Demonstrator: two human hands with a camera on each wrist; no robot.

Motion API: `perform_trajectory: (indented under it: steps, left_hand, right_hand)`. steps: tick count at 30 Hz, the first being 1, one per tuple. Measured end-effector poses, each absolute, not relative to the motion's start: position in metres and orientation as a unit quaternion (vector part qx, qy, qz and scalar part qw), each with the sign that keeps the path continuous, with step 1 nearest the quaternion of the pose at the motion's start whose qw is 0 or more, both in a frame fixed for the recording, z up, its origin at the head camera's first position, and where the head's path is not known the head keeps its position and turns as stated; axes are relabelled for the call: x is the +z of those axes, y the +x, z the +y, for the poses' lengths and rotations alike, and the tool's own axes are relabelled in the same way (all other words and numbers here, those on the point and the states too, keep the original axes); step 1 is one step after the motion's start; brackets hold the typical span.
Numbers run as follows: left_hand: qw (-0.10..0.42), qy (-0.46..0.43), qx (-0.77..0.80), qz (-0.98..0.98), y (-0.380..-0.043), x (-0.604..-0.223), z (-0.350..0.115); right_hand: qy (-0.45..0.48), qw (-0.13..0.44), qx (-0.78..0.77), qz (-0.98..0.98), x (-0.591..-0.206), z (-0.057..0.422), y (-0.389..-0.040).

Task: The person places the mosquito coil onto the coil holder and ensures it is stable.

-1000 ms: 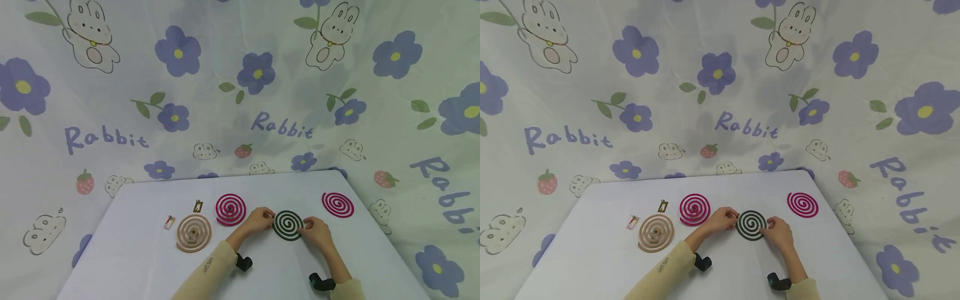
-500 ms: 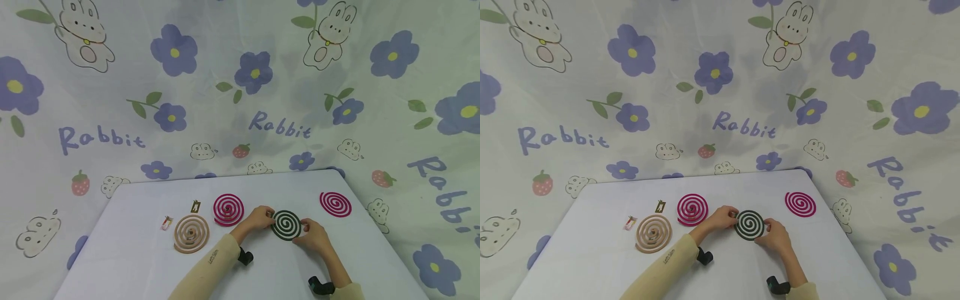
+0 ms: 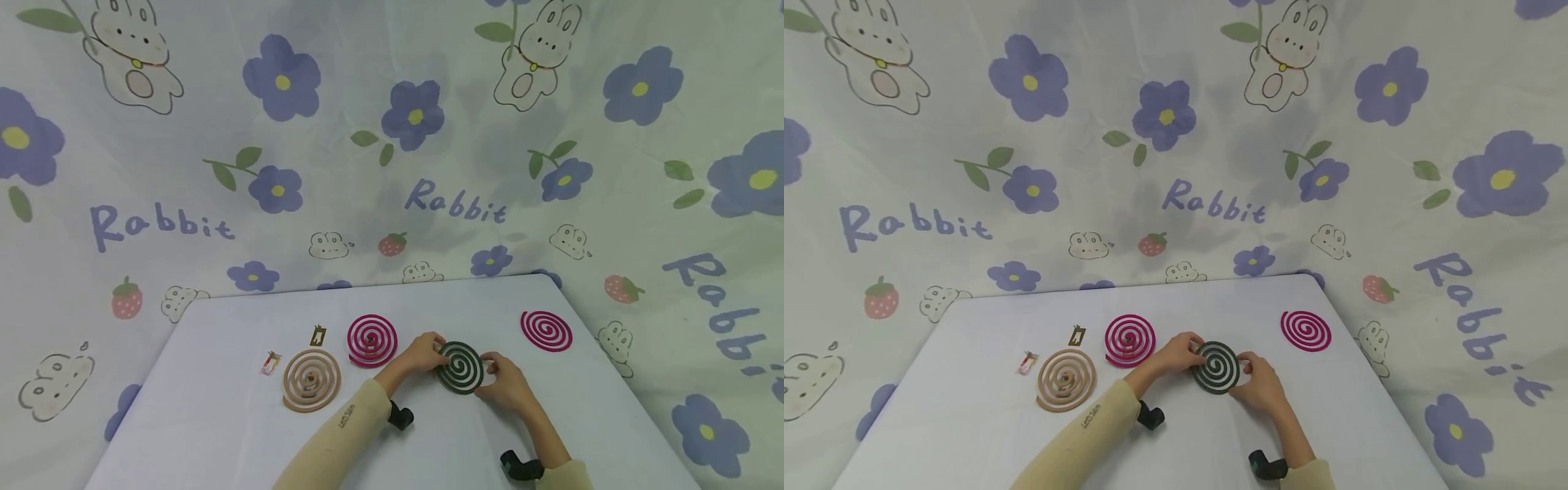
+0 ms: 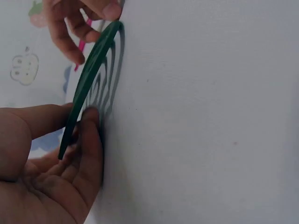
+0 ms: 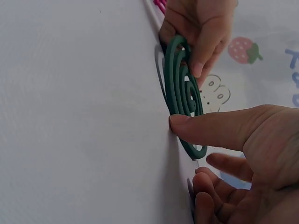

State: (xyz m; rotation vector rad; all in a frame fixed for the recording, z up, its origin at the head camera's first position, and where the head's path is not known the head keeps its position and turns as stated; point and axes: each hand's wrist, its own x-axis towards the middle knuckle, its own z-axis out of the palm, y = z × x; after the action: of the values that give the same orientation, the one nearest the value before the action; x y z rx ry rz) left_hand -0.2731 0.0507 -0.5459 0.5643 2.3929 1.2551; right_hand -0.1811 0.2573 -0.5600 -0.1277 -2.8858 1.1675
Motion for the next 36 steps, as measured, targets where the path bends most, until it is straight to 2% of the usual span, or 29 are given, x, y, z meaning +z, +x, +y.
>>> perform_trajectory:
  steps: [6,13,19,26,36]
  left_hand:
    - [0.212,0.175,0.523,0.807,-0.266,-0.555,0.043]
    - [0.203,0.140,0.587,0.771,-0.254,-0.559,0.035]
    - [0.206,0.119,0.634,0.736,-0.246,-0.561,0.028]
    - [0.197,0.107,0.653,0.724,-0.240,-0.562,0.017]
    - [0.204,0.086,0.689,0.690,-0.228,-0.559,-0.004]
  right_hand:
    - [-0.049,0.001,0.381,-0.923,-0.565,0.256,-0.181]
    - [-0.037,-0.026,0.470,-0.882,-0.563,0.252,-0.180]
    - [-0.048,-0.027,0.573,-0.818,-0.560,0.238,-0.178]
    - [-0.051,-0.012,0.614,-0.788,-0.558,0.218,-0.178]
    - [-0.025,-0.047,0.657,-0.752,-0.554,0.205,-0.175]
